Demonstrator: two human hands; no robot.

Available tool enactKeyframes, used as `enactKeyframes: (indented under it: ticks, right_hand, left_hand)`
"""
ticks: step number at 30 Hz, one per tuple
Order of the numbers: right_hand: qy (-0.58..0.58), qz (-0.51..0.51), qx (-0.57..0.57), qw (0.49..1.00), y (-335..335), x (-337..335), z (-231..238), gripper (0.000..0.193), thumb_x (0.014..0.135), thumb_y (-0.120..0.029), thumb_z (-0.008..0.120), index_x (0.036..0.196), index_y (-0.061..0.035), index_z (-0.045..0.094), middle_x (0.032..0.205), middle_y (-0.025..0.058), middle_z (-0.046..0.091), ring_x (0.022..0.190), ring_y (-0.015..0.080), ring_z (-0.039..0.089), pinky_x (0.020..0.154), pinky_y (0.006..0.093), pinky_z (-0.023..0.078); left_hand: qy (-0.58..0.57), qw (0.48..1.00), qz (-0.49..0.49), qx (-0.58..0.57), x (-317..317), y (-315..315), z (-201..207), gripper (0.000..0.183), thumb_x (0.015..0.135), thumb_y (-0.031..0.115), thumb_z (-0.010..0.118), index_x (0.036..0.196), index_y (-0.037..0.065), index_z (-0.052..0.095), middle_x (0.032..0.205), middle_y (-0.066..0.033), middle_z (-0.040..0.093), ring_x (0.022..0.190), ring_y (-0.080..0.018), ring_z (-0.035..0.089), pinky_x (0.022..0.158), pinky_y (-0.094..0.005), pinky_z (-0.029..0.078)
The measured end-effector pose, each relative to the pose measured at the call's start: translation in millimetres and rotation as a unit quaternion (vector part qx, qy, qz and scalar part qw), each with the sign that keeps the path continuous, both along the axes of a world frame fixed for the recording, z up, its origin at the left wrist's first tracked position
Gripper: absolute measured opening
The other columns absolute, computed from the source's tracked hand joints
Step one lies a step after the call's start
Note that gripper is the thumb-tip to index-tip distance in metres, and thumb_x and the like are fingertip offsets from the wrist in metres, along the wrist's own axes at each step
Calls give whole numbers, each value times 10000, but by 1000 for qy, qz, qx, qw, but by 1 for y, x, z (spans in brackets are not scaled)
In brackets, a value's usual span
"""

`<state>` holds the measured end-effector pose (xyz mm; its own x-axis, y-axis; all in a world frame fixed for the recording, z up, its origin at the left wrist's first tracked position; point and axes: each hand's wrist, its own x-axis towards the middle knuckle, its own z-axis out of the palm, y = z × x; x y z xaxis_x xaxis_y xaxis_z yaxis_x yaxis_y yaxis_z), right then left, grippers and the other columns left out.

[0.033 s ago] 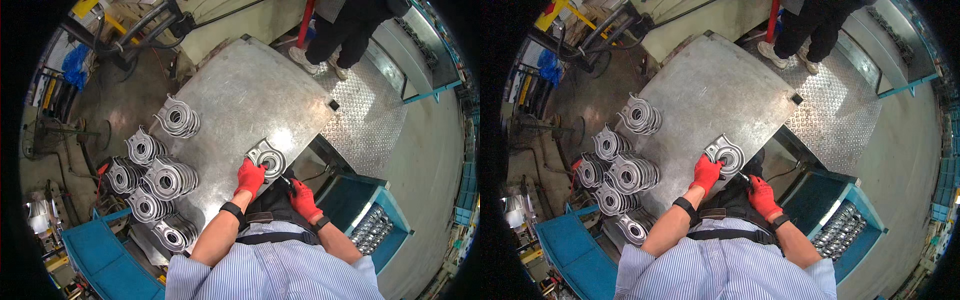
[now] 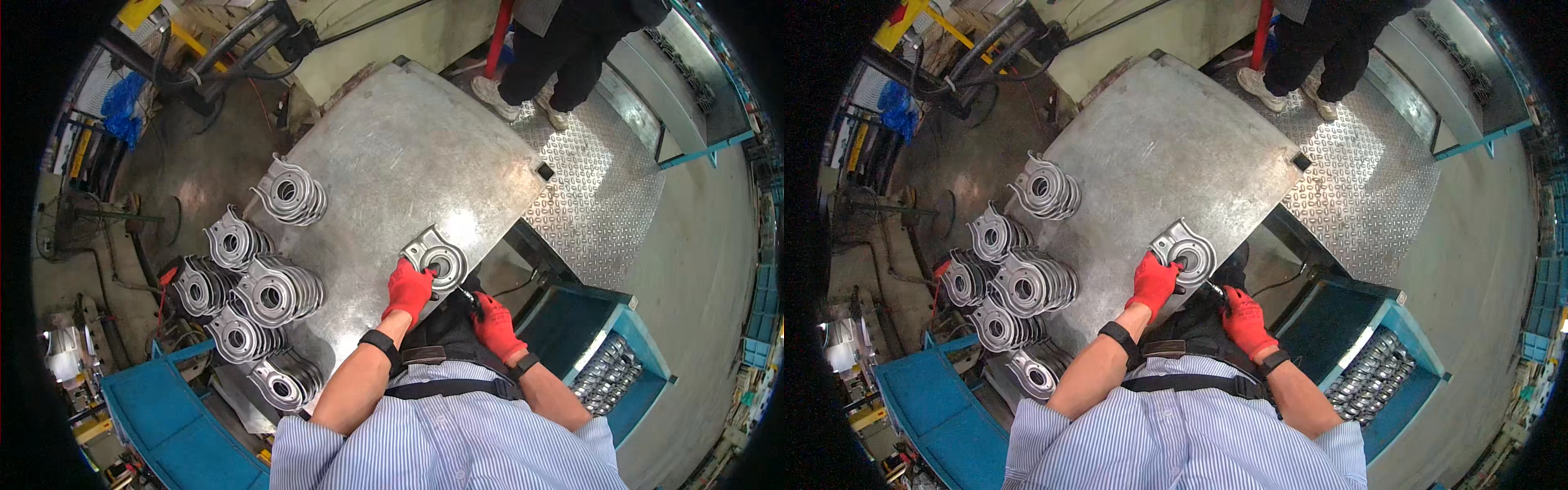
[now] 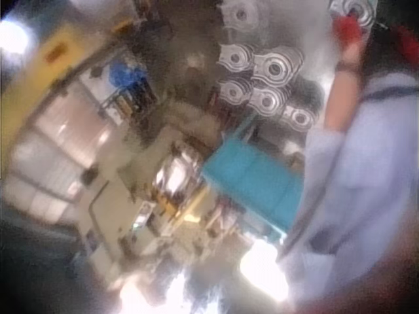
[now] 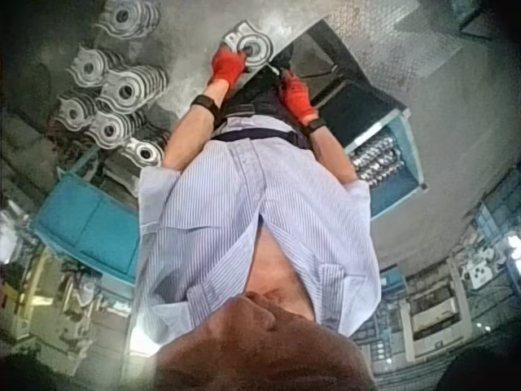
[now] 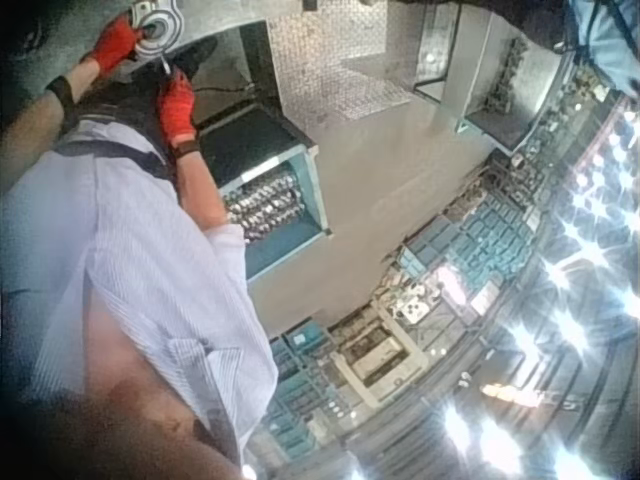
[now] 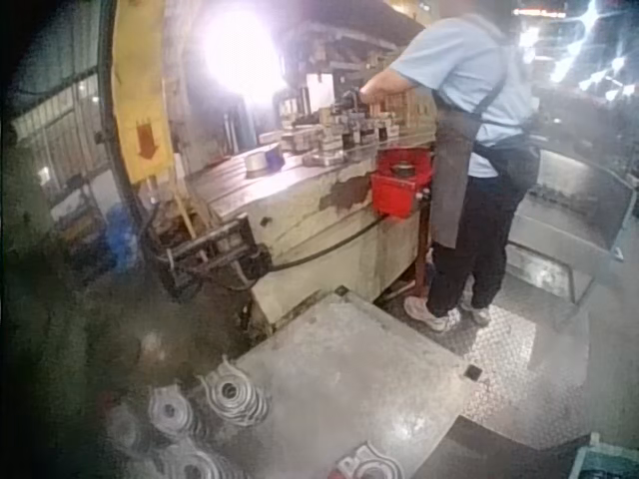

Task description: Inspecting and organizing circular metal components on a work table in a fabrication facility.

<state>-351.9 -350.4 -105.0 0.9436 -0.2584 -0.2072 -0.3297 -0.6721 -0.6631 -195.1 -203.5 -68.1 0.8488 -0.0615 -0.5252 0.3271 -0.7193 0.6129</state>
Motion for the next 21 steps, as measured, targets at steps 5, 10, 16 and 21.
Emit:
enactKeyframes:
  ticks: [5,10,16,21]
  right_hand:
    - [5,5,11,1000,0,-1,-1,463,744,-89,630,1194,-59,524,1097,204,593,978,392,578,824,443,475]
    - [2,2,2,1000,-1,-5,-6,469,744,-96,635,1197,-49,523,1106,204,590,981,394,578,828,440,476]
    - [2,3,-1,1000,-1,-4,0,463,751,-113,636,1197,-52,526,1104,199,592,977,389,578,824,440,475]
    - [20,12,-11,1000,0,-3,4,455,753,-133,643,1187,-54,531,1098,198,592,971,383,581,819,435,477]
  left_hand:
    - [-2,1000,7,-4,-1,3,-19,451,753,262,710,1078,3,533,1018,-235,631,1005,-376,595,852,-424,471]
    - [-5,1000,8,-18,-2,2,-21,460,747,272,712,1080,9,536,1019,-229,635,1010,-376,594,856,-422,471]
    - [-2,1000,5,-17,-1,3,-25,475,742,283,719,1078,1,536,1029,-231,633,1015,-379,590,858,-422,470]
    - [25,998,36,-53,-1,7,-44,474,741,282,722,1075,-2,544,1034,-236,630,1016,-380,590,860,-422,470]
